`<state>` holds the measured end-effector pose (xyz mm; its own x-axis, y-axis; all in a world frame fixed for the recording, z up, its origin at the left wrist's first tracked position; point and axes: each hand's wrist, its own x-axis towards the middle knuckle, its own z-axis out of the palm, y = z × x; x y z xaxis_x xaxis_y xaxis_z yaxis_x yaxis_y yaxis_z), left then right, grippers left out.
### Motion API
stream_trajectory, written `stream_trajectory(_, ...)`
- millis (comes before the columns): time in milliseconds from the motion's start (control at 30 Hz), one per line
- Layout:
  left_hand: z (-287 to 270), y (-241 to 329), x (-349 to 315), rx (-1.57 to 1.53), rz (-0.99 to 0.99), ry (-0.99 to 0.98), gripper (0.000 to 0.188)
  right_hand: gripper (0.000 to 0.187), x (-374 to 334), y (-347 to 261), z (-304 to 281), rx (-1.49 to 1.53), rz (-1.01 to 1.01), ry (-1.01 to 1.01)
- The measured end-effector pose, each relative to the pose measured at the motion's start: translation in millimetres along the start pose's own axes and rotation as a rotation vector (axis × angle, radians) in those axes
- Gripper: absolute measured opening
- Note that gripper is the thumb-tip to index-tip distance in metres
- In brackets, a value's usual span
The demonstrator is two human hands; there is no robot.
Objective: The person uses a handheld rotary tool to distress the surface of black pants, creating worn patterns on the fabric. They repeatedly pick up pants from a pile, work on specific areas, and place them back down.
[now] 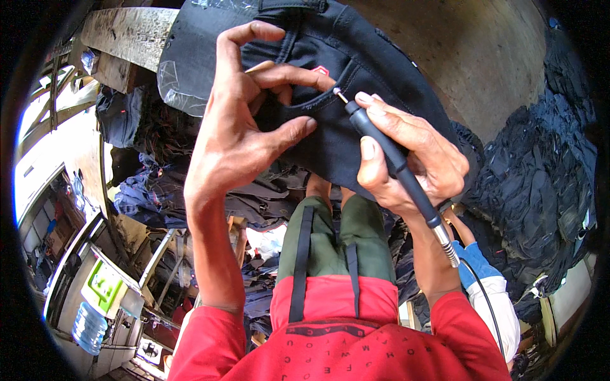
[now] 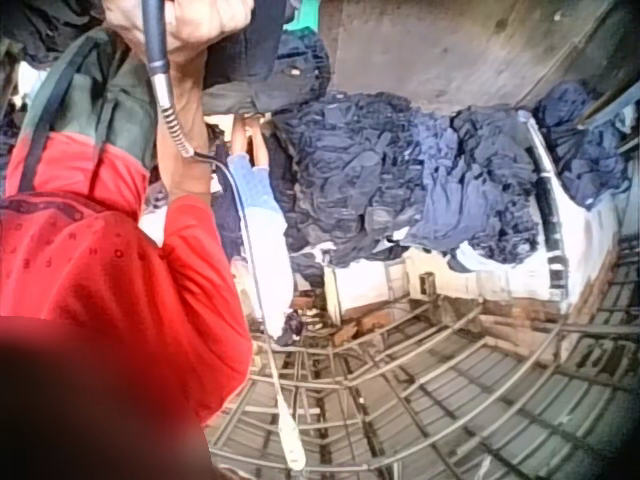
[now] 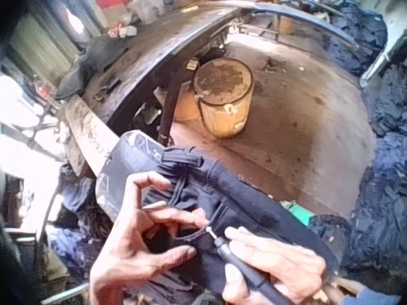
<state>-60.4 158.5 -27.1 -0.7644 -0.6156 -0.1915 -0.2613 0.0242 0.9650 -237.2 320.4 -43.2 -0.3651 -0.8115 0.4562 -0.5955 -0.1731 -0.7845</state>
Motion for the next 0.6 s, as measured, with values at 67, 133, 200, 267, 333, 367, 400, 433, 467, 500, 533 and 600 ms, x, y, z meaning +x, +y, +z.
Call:
stream_trajectory(67,0.0,0.3,-0.4,0.001,0.003,-0.005,0.098,0.031,0.4,-0.2,-0.8,-0.004,0.007,0.002)
stream_trajectory(133,-0.4,0.8,-1.0,-0.028,-0.028,-0.006,0.098,0.031,0.7,-0.6,-1.6,0.001,0.018,0.001)
stream_trajectory(200,-0.9,0.7,-0.6,-0.038,-0.034,-0.010,0.098,0.031,1.0,-0.6,-2.3,-0.012,0.024,-0.005)
stream_trajectory(267,-1.0,0.3,0.3,-0.012,-0.016,-0.016,0.098,0.030,1.2,-0.1,-2.5,-0.015,0.025,0.002)
stream_trajectory(333,-1.1,0.3,0.5,0.008,0.006,-0.026,0.098,0.030,1.1,0.5,-2.2,-0.007,0.025,0.021)
stream_trajectory(367,-1.3,0.2,0.5,0.027,0.015,-0.030,0.098,0.030,1.1,0.8,-1.8,-0.007,0.027,0.026)
stream_trajectory(400,-0.8,0.4,0.1,0.022,0.009,-0.026,0.097,0.029,0.9,0.6,-1.8,-0.005,0.036,0.032)
stream_trajectory(433,-0.5,0.5,-0.6,0.017,0.003,-0.022,0.097,0.029,0.8,0.3,-1.3,-0.004,0.044,0.038)
stream_trajectory(467,-0.3,0.7,-0.7,0.013,-0.002,-0.018,0.097,0.029,0.9,-0.1,-1.3,-0.016,0.050,0.044)
stream_trajectory(500,-0.2,0.8,-1.0,0.022,0.005,-0.023,0.096,0.028,1.0,-0.8,-1.2,-0.028,0.056,0.051)
stream_trajectory(533,-0.1,0.5,-0.5,0.031,0.013,-0.027,0.096,0.028,1.4,-1.2,-0.9,-0.039,0.056,0.060)
stream_trajectory(600,0.0,-0.4,0.6,0.030,0.029,-0.036,0.095,0.028,2.2,-2.5,-0.5,-0.042,0.069,0.069)
